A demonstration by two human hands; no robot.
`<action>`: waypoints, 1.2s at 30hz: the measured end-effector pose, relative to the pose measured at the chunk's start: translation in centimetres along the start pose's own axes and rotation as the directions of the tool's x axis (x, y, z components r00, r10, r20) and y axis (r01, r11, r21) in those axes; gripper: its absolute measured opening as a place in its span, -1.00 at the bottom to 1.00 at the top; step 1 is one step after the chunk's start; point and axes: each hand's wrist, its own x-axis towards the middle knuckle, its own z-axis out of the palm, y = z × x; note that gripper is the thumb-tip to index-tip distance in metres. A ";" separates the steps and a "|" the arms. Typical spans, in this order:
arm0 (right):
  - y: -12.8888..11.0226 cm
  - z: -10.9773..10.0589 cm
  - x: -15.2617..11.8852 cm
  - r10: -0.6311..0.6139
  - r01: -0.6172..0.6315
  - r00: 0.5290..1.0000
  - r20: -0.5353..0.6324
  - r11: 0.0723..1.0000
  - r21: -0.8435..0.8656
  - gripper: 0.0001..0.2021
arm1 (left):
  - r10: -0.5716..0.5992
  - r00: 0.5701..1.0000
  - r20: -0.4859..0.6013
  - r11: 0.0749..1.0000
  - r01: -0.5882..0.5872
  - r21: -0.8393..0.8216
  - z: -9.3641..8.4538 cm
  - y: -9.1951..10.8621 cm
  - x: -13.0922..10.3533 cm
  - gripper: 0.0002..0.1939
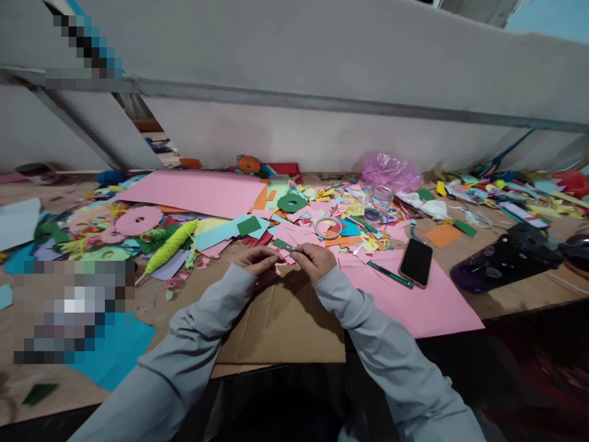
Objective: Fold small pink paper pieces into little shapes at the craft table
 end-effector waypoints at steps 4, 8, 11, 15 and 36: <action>-0.3 0.1 -0.1 0.047 -0.046 0.999 -0.011 0.996 0.074 -0.71 | 0.019 1.000 -0.007 1.000 -0.019 -0.012 -0.1 -0.1 0.0 -0.76; -0.4 0.6 -0.3 0.104 -0.100 0.994 -0.009 0.974 0.202 -0.68 | 0.061 0.998 0.019 0.997 -0.062 0.056 -0.1 -0.4 0.2 -0.78; -0.3 1.0 -0.3 0.137 -0.129 0.991 -0.011 0.957 0.261 -0.71 | 0.108 0.993 0.036 0.987 -0.112 0.117 0.0 -0.6 0.3 -0.78; -0.4 0.9 -0.2 0.118 -0.118 0.993 0.016 0.959 0.256 -0.80 | 0.049 0.995 0.082 0.996 -0.056 0.075 0.2 -0.8 0.1 -0.75; 1.8 1.9 0.0 0.148 -0.172 0.984 0.103 0.940 0.296 -0.78 | -0.048 0.985 0.169 0.986 0.020 0.163 0.0 -2.4 0.8 -0.64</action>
